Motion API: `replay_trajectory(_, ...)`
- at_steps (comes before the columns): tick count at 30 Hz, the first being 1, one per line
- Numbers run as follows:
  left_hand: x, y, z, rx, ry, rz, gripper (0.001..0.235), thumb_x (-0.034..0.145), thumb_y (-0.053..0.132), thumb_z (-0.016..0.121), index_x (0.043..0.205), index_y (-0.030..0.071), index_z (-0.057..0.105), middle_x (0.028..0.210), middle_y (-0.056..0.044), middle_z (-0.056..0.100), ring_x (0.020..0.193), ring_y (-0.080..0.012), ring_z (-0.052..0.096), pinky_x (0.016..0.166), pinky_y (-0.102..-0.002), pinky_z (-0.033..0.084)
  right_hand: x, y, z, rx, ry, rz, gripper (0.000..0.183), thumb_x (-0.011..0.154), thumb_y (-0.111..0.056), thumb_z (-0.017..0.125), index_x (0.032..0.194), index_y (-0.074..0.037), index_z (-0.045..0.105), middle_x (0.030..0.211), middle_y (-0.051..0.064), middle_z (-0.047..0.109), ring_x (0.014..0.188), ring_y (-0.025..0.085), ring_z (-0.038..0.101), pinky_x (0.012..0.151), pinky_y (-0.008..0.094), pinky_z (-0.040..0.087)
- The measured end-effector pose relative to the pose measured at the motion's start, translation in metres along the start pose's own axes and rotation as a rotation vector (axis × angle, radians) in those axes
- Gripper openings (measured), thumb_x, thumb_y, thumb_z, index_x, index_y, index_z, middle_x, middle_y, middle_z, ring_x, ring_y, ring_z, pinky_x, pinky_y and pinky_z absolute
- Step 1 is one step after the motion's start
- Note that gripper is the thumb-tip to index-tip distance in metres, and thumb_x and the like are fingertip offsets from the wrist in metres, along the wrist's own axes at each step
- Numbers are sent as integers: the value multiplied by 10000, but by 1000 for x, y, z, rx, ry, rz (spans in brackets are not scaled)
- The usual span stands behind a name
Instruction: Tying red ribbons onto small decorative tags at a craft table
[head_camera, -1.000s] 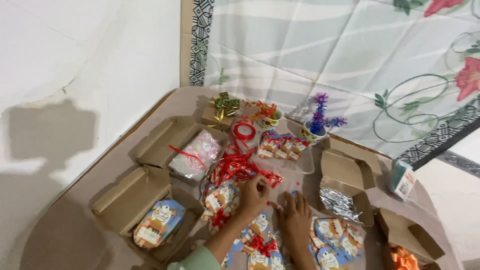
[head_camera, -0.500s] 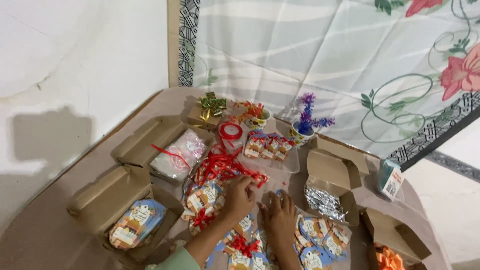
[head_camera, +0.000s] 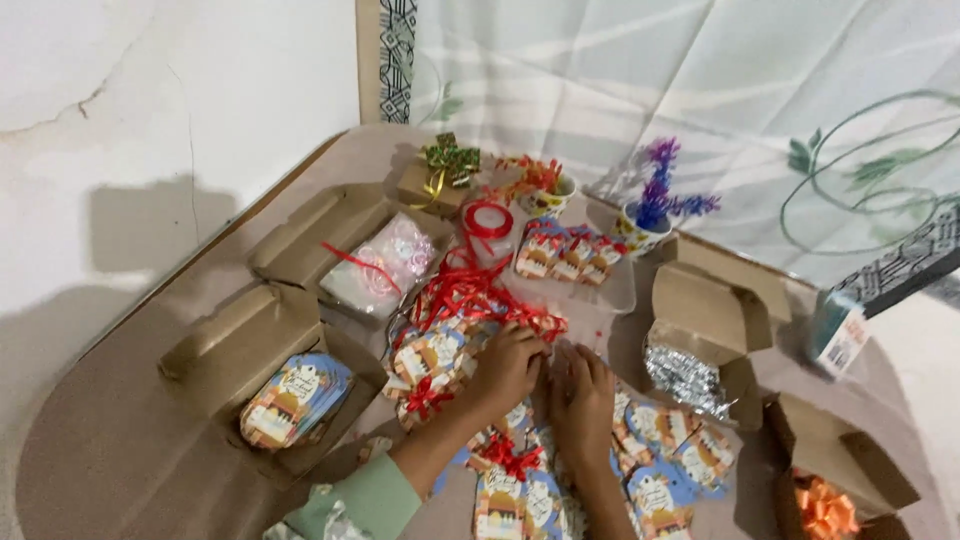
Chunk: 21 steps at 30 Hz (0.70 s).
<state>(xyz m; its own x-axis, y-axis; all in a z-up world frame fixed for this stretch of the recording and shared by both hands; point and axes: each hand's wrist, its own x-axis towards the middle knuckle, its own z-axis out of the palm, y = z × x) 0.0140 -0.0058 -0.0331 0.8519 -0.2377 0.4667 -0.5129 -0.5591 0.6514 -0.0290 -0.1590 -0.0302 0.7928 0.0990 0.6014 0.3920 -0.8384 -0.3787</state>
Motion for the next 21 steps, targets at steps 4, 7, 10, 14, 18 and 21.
replay_trajectory(4, 0, 9, -10, -98, 9, -99, 203, 938, 64, 640, 1095, 67, 768, 1131, -120, 730, 1098, -317, 623, 904, -461, 546, -1, -8, -6, 151, -14, -2, 276, 988, -108, 599, 1250, -46, 663, 1193, 142, 686, 1111, 326, 606, 932, 452, 497)
replay_trajectory(7, 2, 13, -17, -323, 172, -119, 190, 911, 21, 725, 1086, 73, 779, 974, -87, 773, 928, -222, 679, 815, -350, 584, 0, -11, -9, 179, -52, 17, 307, 964, -117, 647, 1264, -58, 674, 1175, 120, 700, 1105, 302, 612, 901, 437, 518)
replay_trajectory(10, 7, 12, -21, -421, 288, -280, 167, 924, 72, 727, 1074, 23, 782, 910, -122, 803, 828, -232, 777, 733, -345, 651, 8, -25, -20, 175, -161, 18, 426, 964, -321, 631, 1356, -155, 635, 1274, 109, 652, 1155, 317, 572, 915, 478, 492)
replay_trajectory(14, 3, 13, -23, -458, 320, -260, 172, 998, 104, 647, 859, 49, 733, 767, -77, 765, 689, -179, 708, 656, -333, 573, 14, -28, -28, 231, -277, -54, 400, 964, -441, 610, 1206, -129, 674, 1071, 84, 672, 960, 262, 596, 782, 399, 478)
replay_trajectory(18, 6, 2, -13, -414, 320, -251, 121, 974, 102, 649, 891, 58, 726, 755, -91, 727, 693, -184, 686, 645, -323, 576, 28, -43, -62, 514, -804, 172, 165, 853, -142, 824, 912, -133, 671, 752, 3, 479, 625, 145, 429, 593, 345, 373)
replay_trajectory(21, 5, 1, -13, -394, 333, -175, 197, 975, 78, 634, 781, 67, 666, 626, -45, 605, 560, -134, 516, 554, -300, 415, 31, -74, -79, 374, -1195, 302, 303, 805, -59, 786, 1000, -176, 585, 965, 12, 533, 756, 146, 490, 651, 310, 424)
